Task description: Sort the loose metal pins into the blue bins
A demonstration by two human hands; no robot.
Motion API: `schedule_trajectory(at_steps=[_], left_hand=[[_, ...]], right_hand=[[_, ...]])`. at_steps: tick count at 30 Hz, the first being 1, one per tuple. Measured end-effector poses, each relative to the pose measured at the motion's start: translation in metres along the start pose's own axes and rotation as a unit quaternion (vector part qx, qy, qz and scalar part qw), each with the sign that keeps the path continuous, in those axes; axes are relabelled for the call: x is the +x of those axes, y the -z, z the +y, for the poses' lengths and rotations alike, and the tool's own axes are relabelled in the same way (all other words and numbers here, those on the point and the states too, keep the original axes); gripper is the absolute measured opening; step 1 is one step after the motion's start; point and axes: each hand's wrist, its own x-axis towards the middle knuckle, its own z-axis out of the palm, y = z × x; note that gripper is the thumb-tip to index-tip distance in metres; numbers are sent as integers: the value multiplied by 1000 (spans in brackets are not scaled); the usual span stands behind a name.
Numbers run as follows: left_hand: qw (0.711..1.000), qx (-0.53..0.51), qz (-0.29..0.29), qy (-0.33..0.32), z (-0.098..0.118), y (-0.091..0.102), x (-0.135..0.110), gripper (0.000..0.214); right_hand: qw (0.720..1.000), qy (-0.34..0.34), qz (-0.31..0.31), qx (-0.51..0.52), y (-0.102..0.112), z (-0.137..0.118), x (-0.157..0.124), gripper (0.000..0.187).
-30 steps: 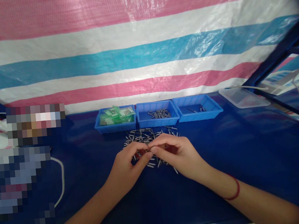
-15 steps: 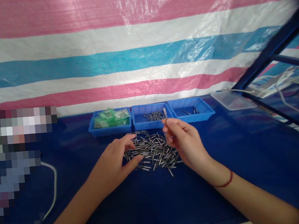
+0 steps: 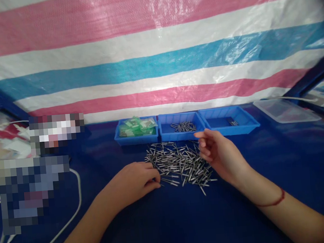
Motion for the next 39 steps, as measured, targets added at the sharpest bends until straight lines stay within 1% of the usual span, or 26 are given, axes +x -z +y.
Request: schedule_trajectory(at_steps=[2,6,8,9,11,14,15,17,19,21,23,26,29,34,36,39], left_hand=[[1000,7,4,8,0,-1,0,8],[999,19,1,28,1,-1,1,12],[999,24,14,43,4,-1,2,15],[998,21,31,50,5,0,2,16],[995,-7,77,58,8,2,3,17],[980,-117,142,83,13,3,5,17],[969,-169,154,95,15,2,6,17],[936,-290,167,109,19,-3,10,18],[892,-411,163,100,22,-11,15,21],[848,-502,147,89,24,-21,20,26],[818,-553,128,90,26,-29,24,30],[795,-586,118,100,26,-35,26,31],[791,-591,116,104,26,-34,25,31],[814,-562,98,108,26,-26,21,29],[822,-547,113,110,26,-24,21,24],[830,-523,155,116,25,-25,21,19]], right_hand=[[1000,7,-7,-15,-4,3,-5,25],[998,44,-15,-48,-7,6,-10,26],[995,59,-21,-79,-6,8,-11,29],[992,69,-28,-105,-7,9,-13,30],[975,104,-58,-186,-8,11,-16,31],[924,187,-127,-309,-13,15,-24,25],[909,207,-145,-332,-14,16,-27,22],[894,226,-169,-347,-17,20,-31,18],[892,230,-186,-341,-19,23,-35,19],[892,238,-202,-326,-20,24,-37,18],[893,246,-211,-312,-20,24,-38,15],[899,242,-220,-291,-20,23,-39,12],[902,242,-228,-274,-20,23,-39,10],[881,283,-224,-305,-20,21,-39,9],[878,291,-218,-313,-20,20,-39,11],[875,293,-214,-321,-20,20,-38,13]])
